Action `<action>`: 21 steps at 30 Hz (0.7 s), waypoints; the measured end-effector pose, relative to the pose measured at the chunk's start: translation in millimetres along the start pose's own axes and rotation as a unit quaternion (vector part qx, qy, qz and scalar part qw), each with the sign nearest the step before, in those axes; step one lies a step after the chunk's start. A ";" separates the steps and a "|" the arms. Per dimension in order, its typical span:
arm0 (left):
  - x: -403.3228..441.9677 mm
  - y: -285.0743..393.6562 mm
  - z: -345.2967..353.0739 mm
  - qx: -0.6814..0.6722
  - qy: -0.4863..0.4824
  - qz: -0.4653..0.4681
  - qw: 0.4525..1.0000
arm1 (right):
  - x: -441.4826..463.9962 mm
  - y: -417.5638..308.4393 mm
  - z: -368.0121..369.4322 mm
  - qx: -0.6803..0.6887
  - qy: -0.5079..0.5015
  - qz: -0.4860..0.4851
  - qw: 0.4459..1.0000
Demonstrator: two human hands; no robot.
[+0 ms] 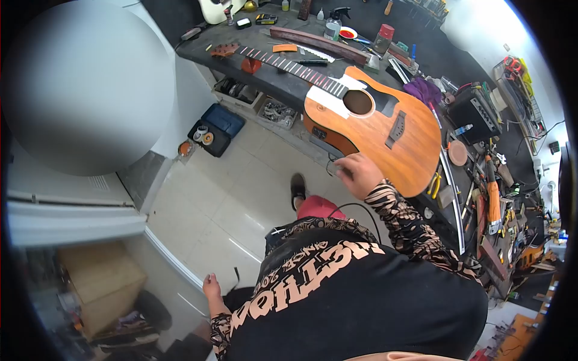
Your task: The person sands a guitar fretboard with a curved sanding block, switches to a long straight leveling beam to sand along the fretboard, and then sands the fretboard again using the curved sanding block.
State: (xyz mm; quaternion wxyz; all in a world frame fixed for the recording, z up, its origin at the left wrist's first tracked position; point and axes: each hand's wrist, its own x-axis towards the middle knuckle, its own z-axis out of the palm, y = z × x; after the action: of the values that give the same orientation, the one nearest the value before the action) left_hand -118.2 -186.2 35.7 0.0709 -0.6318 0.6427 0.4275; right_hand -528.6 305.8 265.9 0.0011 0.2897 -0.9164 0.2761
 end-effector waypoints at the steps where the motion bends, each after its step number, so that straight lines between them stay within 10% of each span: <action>1: 15.5 31.0 0.1 -0.025 0.024 0.035 0.999 | 15.7 12.1 0.1 -0.011 0.031 0.018 0.999; 9: 32.2 158.6 63.2 0.267 -0.111 0.135 0.948 | 205.2 191.6 -52.5 -0.147 0.211 0.088 0.962; 21: 94.5 309.1 2.9 0.398 -0.122 0.156 0.896 | 372.5 380.4 -13.8 -0.289 0.020 0.268 0.919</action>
State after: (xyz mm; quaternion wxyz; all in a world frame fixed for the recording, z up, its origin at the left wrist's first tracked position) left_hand -407.4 -305.9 116.4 0.3268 -0.3856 0.8355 0.2155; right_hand -1043.0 373.7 145.7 0.0289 0.0153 -0.9995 -0.0050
